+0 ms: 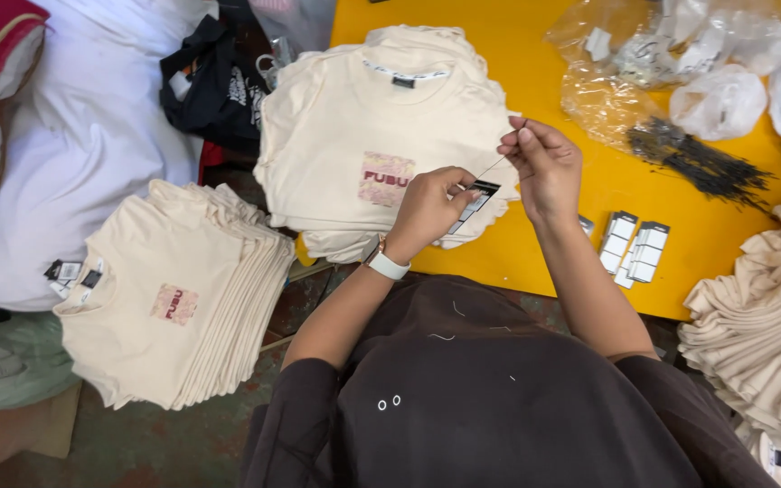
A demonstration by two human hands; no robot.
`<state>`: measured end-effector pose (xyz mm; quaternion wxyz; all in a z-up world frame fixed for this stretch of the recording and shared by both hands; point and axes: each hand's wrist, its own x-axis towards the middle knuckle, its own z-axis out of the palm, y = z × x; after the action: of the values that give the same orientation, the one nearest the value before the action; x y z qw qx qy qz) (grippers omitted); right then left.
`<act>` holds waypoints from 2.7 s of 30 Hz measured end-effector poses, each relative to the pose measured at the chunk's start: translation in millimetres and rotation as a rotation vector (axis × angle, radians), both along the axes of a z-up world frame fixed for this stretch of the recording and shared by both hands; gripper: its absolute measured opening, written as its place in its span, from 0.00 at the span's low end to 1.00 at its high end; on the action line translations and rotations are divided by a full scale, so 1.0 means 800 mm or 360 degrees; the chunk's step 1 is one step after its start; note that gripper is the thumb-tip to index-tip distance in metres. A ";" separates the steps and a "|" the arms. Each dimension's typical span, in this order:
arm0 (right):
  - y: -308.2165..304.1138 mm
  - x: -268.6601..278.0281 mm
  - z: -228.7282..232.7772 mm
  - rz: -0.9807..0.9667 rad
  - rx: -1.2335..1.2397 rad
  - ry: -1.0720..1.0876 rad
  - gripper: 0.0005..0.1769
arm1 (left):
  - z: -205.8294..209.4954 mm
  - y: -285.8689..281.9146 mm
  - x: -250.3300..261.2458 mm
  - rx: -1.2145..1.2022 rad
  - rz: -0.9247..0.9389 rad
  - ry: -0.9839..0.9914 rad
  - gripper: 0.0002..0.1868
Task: Attaching brand tags to t-shirts using plastic fasteners and then folding them neatly on a work table.
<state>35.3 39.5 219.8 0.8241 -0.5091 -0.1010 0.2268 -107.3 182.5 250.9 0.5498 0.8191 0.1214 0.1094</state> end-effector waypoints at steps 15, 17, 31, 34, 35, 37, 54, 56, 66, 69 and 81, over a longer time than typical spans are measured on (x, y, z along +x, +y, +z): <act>0.099 -0.097 0.077 -0.0099 -0.1196 -0.1957 0.02 | 0.011 0.117 -0.042 -0.0209 0.0265 -0.0354 0.15; 0.112 -0.097 0.073 -0.0165 -0.1211 -0.1977 0.03 | 0.014 0.124 -0.042 -0.0008 0.0269 -0.0430 0.15; 0.165 -0.081 0.038 0.0076 -0.1233 -0.1277 0.11 | -0.031 0.167 -0.030 0.1126 0.0051 -0.0577 0.15; 0.158 -0.056 -0.012 0.0243 -0.0974 -0.0731 0.12 | -0.032 0.176 -0.025 0.1218 0.0026 -0.0656 0.13; 0.153 -0.048 -0.036 0.0317 -0.0866 -0.0590 0.05 | -0.032 0.177 -0.024 0.1225 0.0008 -0.0744 0.11; 0.158 -0.056 -0.011 0.0373 -0.0805 -0.0477 0.06 | -0.042 0.179 -0.017 0.1275 -0.0014 -0.0803 0.06; 0.193 0.085 -0.136 -0.0291 -0.0820 -0.0085 0.05 | -0.083 0.236 0.078 0.0337 -0.0160 0.0342 0.14; 0.197 0.071 -0.119 -0.0108 -0.0981 -0.0326 0.04 | -0.102 0.242 0.092 0.0876 -0.0150 -0.0076 0.17; 0.200 0.047 -0.099 -0.0073 -0.1117 -0.0686 0.13 | -0.166 0.242 0.113 0.1183 0.0019 -0.0440 0.19; 0.196 0.053 -0.108 -0.0048 -0.1051 -0.0663 0.16 | -0.173 0.240 0.129 0.1437 0.0024 -0.0513 0.06; 0.207 0.059 -0.094 0.0103 -0.1047 -0.0680 0.15 | -0.142 0.245 0.130 0.0790 -0.0064 -0.0509 0.03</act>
<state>82.3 205.0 144.2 0.5697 -0.7784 -0.2083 0.1619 -3.2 378.5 137.5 0.3470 0.9031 -0.0134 0.2525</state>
